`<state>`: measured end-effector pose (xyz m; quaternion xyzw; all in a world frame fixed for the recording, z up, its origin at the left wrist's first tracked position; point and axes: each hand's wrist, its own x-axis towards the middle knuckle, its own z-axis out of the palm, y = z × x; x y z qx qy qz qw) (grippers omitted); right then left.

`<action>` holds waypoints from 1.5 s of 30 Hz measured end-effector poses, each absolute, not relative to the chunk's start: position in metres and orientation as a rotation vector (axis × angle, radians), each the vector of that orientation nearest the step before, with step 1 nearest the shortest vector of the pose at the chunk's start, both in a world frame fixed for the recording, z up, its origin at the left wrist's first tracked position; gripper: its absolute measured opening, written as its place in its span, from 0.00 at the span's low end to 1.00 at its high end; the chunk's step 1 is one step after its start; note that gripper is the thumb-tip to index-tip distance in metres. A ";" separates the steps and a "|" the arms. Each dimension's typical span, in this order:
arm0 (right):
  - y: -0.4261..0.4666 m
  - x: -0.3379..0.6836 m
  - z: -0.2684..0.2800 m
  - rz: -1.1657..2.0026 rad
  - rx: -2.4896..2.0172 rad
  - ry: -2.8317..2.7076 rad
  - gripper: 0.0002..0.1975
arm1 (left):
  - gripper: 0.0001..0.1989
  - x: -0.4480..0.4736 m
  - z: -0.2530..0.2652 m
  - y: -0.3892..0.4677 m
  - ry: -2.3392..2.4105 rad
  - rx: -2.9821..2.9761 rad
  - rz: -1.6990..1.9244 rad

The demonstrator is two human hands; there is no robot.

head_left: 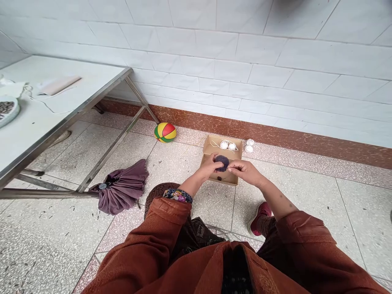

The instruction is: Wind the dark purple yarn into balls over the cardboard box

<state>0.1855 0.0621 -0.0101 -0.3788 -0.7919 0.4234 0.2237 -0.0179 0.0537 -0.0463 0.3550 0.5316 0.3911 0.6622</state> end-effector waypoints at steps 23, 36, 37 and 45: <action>0.065 0.182 -0.026 1.074 -1.018 -2.285 0.08 | 0.26 -0.021 -0.042 0.057 1.097 0.625 0.986; 0.072 0.187 -0.021 1.060 -1.087 -1.987 0.09 | 0.44 -0.012 -0.043 0.047 0.796 1.301 0.614; 0.073 0.187 -0.024 1.064 -1.127 -1.961 0.09 | 0.44 -0.012 -0.042 0.047 0.722 1.278 0.621; 0.080 0.190 -0.037 0.968 -1.391 -1.941 0.09 | 0.38 -0.020 -0.030 0.043 0.611 0.732 0.820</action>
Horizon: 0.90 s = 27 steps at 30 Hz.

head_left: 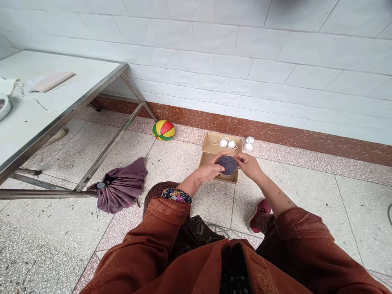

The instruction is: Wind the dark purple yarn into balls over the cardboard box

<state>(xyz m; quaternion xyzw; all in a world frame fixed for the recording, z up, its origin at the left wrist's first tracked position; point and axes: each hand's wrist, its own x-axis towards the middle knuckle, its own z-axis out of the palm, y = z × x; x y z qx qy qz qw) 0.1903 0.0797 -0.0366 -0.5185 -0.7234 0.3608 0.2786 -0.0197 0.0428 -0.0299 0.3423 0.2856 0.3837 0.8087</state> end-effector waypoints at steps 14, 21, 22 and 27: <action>0.066 0.185 -0.013 1.266 -1.028 -2.133 0.12 | 0.37 -0.013 -0.041 0.049 1.129 0.863 0.795; 0.072 0.187 -0.014 1.119 -0.956 -2.104 0.11 | 0.43 -0.013 -0.033 0.043 0.799 1.131 0.600; 0.074 0.188 -0.017 1.106 -0.963 -2.105 0.11 | 0.42 -0.014 -0.033 0.044 0.737 1.148 0.603; 0.080 0.190 -0.032 1.019 -1.116 -2.088 0.10 | 0.40 -0.016 -0.034 0.042 0.601 0.946 0.643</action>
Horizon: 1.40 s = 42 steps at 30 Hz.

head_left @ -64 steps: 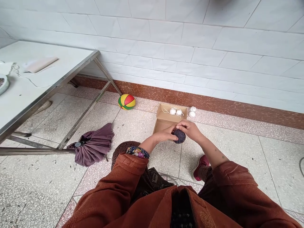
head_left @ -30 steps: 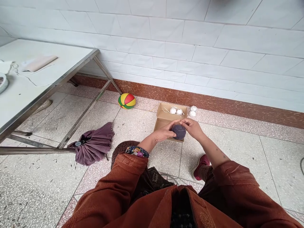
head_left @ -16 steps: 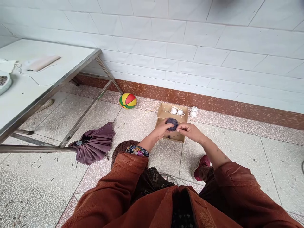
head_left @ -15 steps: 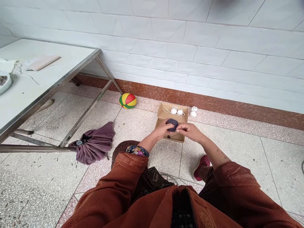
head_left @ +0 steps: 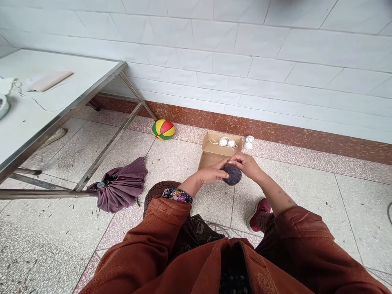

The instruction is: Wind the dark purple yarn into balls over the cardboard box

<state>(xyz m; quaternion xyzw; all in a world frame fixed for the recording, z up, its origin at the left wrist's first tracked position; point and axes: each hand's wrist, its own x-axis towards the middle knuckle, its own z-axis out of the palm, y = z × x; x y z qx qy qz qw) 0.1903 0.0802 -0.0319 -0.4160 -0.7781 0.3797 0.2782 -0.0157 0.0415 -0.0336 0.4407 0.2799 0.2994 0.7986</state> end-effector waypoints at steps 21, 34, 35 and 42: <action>0.070 0.189 -0.011 1.196 -0.966 -2.215 0.09 | 0.46 -0.014 -0.046 0.048 1.211 1.135 0.674; 0.080 0.193 -0.035 1.065 -1.240 -2.033 0.09 | 0.46 -0.015 -0.031 0.041 0.609 0.840 0.731; 0.081 0.194 -0.036 1.051 -1.269 -2.037 0.09 | 0.43 -0.016 -0.030 0.041 0.607 0.775 0.755; 0.075 0.195 -0.031 1.030 -1.229 -2.192 0.07 | 0.22 -0.014 -0.031 0.047 0.757 0.485 0.969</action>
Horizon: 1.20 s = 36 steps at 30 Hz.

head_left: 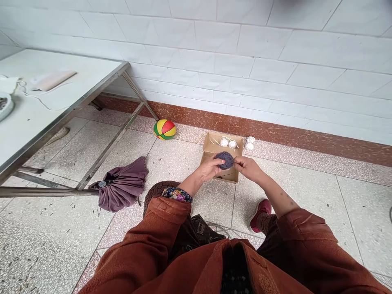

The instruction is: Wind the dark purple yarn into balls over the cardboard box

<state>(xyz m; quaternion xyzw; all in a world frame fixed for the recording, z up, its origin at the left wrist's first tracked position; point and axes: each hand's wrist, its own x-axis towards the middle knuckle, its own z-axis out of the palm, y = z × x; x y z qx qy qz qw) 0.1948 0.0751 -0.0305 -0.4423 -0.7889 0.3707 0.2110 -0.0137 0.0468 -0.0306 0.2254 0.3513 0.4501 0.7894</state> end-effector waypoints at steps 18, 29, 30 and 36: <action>0.074 0.185 -0.030 0.976 -0.821 -2.256 0.12 | 0.41 -0.007 -0.041 0.039 0.832 1.030 0.579; 0.083 0.196 -0.039 1.058 -1.221 -2.082 0.09 | 0.39 -0.014 -0.025 0.034 0.479 0.658 0.724; 0.082 0.197 -0.039 1.051 -1.245 -2.098 0.09 | 0.36 -0.015 -0.023 0.035 0.459 0.627 0.767; 0.079 0.194 -0.036 0.987 -1.286 -2.126 0.07 | 0.25 -0.011 -0.028 0.041 0.576 0.455 0.974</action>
